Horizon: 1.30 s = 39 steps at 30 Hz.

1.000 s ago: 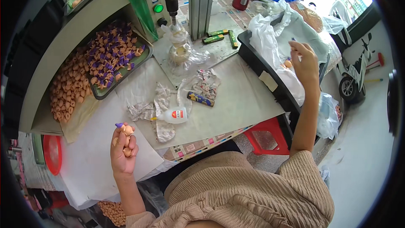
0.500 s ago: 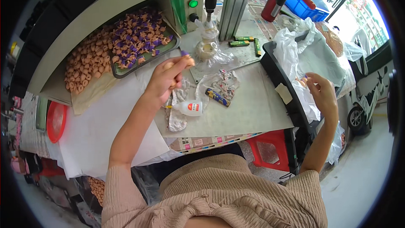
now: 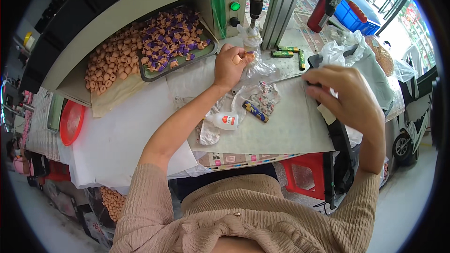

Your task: Gluing small ceramic figurine parts together at a workbench.

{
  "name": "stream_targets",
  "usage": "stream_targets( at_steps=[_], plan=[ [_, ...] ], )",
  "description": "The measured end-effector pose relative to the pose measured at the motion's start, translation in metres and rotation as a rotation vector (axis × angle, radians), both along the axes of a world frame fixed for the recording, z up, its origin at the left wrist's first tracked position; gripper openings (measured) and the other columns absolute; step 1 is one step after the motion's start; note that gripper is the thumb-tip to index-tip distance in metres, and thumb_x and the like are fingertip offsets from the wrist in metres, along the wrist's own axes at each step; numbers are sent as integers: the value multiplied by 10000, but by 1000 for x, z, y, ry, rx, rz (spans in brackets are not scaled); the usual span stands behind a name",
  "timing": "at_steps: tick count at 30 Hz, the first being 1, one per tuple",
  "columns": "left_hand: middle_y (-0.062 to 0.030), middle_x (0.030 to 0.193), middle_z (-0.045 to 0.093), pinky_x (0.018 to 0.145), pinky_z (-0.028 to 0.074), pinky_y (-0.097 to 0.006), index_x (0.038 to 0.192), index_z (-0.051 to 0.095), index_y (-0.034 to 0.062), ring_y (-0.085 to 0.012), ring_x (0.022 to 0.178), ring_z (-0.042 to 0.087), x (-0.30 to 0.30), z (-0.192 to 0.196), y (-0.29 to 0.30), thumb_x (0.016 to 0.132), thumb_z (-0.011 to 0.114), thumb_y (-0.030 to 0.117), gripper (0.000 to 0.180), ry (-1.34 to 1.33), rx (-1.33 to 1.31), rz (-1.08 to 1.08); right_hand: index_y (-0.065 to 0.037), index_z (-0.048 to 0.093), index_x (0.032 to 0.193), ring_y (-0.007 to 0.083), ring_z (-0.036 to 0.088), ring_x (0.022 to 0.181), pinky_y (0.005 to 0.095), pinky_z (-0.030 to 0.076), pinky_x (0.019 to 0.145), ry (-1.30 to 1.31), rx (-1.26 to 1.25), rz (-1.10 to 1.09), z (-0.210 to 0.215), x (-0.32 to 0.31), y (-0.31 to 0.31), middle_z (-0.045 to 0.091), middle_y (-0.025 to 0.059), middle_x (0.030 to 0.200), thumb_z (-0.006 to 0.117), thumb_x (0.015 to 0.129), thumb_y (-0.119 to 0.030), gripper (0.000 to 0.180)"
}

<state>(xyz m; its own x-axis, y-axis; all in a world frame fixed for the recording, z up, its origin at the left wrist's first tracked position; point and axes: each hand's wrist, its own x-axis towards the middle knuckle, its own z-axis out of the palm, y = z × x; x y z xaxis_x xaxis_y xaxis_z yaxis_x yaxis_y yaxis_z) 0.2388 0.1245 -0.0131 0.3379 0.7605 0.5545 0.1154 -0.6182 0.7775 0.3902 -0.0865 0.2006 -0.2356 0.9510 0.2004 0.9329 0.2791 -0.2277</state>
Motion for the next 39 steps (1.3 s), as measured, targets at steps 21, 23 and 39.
stream_targets(
  at_steps=[21, 23, 39],
  plan=[
    [-47, 849, 588, 660, 481, -283, 877, 658, 4, -164, 739, 581, -12, 1, 2, 692, 817, 125, 272, 61, -195, -96, 5, 622, 1069, 231, 594, 764, 328, 497, 711, 492, 1055, 767, 32, -14, 99, 626, 128, 869, 601, 925, -165, 224],
    [-16, 803, 573, 606, 472, -256, 892, 638, -10, -117, 696, 551, -35, -2, 0, 721, 819, 126, 283, 26, -245, -83, 43, 603, 1103, 263, 634, 917, 373, 496, 823, 552, 809, 461, -8, -26, 77, 658, 164, 1029, 596, 897, -131, 270],
    [-60, 956, 571, 551, 437, -232, 1133, 555, 29, -154, 799, 550, -186, 28, -60, 955, 552, 234, 272, -835, -1409, -440, -21, 619, 1134, 343, 551, 1006, 422, 441, 878, 449, 22, -106, -203, -149, 20, 626, 153, 1039, 731, 756, -126, 408]
  ],
)
